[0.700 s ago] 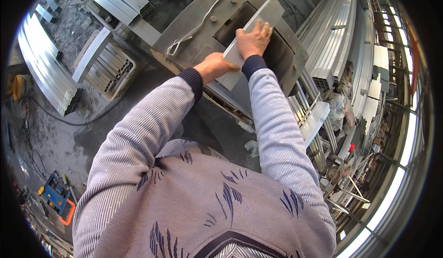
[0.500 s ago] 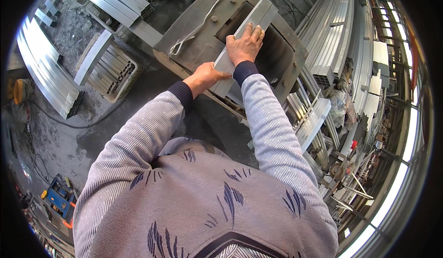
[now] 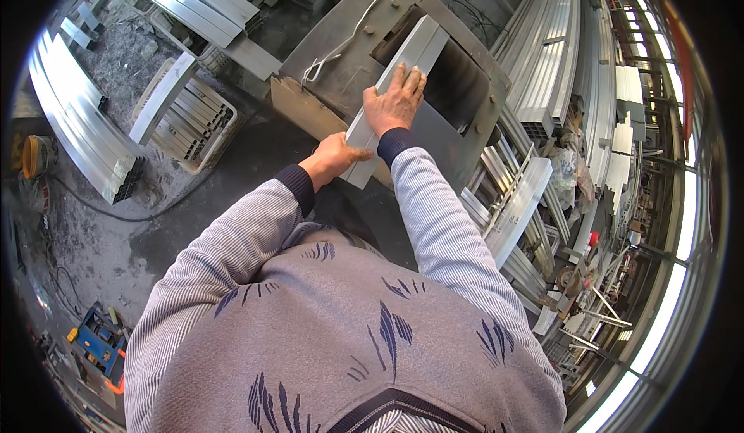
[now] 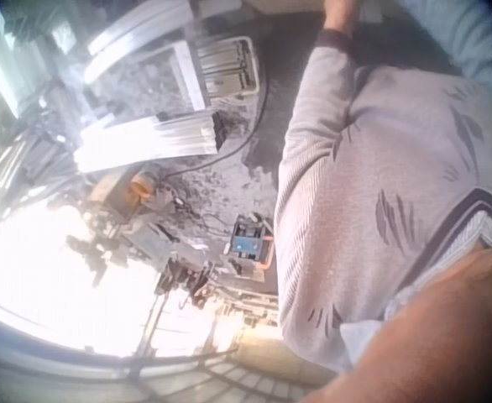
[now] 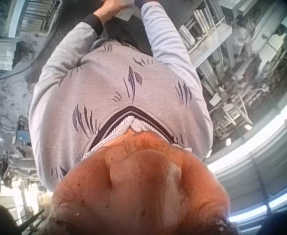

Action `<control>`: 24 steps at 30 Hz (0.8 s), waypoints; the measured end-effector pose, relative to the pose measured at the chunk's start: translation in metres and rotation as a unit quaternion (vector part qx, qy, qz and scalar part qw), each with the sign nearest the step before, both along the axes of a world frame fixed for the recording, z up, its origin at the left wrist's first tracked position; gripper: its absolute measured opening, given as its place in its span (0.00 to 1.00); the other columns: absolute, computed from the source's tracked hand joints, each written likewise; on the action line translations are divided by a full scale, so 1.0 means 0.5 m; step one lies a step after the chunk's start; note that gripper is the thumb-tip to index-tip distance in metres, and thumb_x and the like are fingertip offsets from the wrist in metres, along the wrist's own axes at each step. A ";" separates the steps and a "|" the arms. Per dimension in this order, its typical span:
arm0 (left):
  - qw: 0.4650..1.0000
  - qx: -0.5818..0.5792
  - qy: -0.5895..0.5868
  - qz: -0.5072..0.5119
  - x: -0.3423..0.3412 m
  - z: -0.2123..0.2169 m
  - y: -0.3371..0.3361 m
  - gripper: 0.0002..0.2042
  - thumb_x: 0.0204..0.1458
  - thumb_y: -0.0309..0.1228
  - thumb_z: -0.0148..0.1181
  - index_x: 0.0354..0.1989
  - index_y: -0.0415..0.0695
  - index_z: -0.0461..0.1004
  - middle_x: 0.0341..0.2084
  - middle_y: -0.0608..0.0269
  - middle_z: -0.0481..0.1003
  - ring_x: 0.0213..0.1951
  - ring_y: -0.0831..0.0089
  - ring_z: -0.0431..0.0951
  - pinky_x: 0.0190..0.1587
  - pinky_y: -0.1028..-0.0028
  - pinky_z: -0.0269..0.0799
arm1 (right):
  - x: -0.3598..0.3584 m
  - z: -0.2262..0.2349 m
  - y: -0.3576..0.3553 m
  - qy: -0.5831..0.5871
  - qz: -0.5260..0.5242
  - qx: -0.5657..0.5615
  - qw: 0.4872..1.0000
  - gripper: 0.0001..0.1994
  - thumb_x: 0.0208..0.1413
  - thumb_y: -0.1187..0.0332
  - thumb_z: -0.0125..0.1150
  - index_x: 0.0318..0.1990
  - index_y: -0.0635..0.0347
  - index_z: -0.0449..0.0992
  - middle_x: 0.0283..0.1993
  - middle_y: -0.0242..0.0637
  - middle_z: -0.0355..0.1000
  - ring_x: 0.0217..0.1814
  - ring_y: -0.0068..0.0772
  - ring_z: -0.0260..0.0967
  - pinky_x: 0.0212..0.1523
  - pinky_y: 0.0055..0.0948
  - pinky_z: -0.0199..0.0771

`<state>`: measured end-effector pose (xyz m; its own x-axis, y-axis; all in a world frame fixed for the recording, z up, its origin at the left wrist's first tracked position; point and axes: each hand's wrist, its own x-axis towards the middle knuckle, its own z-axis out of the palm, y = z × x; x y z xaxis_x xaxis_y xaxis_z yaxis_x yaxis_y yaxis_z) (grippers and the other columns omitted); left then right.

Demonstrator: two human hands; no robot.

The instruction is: The person repeatedly picks up long metal profiles, places them into a machine slot, and removes them. The person handles the profiles one at a time, aligning them vertically in the slot before taking them out and setting them aside.

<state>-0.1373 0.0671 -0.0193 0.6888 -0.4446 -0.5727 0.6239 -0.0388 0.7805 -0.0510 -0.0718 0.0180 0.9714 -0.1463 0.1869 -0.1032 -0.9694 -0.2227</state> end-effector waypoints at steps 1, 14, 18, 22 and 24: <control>1.000 0.009 -0.001 -0.003 -0.012 -0.001 0.007 0.19 0.57 0.33 0.75 0.53 0.36 0.80 0.42 0.57 0.85 0.42 0.68 0.85 0.48 0.67 0.80 | -0.014 -0.001 0.007 0.001 -0.002 -0.001 1.000 0.41 0.54 0.56 0.62 0.74 0.67 0.62 0.78 0.64 0.52 0.84 0.67 0.41 0.83 0.53 0.43; 0.996 0.084 -0.020 -0.007 -0.174 -0.029 0.106 0.22 0.51 0.38 0.77 0.50 0.38 0.82 0.41 0.54 0.86 0.43 0.66 0.85 0.50 0.67 0.78 | -0.176 -0.033 0.094 0.019 0.010 0.034 0.999 0.42 0.53 0.59 0.64 0.74 0.68 0.59 0.78 0.67 0.49 0.84 0.72 0.39 0.81 0.60 0.44; 0.995 0.095 -0.030 0.004 -0.152 -0.039 0.090 0.22 0.51 0.38 0.77 0.50 0.38 0.82 0.43 0.52 0.86 0.44 0.65 0.85 0.50 0.67 0.78 | -0.153 -0.038 0.079 -0.028 0.017 0.039 0.999 0.40 0.52 0.60 0.64 0.72 0.69 0.61 0.77 0.68 0.49 0.83 0.74 0.40 0.80 0.62 0.46; 0.997 0.060 -0.047 0.008 -0.012 -0.034 0.015 0.22 0.50 0.39 0.77 0.50 0.38 0.83 0.39 0.54 0.86 0.42 0.66 0.86 0.49 0.67 0.79 | -0.013 -0.038 -0.002 -0.082 0.018 0.036 0.996 0.40 0.51 0.59 0.64 0.71 0.70 0.64 0.76 0.68 0.53 0.82 0.73 0.43 0.79 0.61 0.48; 0.998 0.037 -0.055 0.003 0.071 -0.025 -0.031 0.22 0.50 0.41 0.77 0.48 0.38 0.83 0.39 0.54 0.86 0.42 0.65 0.86 0.49 0.66 0.79 | 0.069 -0.037 -0.050 -0.097 0.010 0.025 0.995 0.39 0.51 0.57 0.63 0.70 0.69 0.66 0.75 0.68 0.55 0.82 0.72 0.45 0.79 0.61 0.49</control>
<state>-0.1018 0.0516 -0.0317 0.7517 -0.3999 -0.5244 0.5350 -0.0952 0.8395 -0.0164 -0.0966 -0.0005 0.9202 -0.1415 0.3649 -0.0345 -0.9580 -0.2846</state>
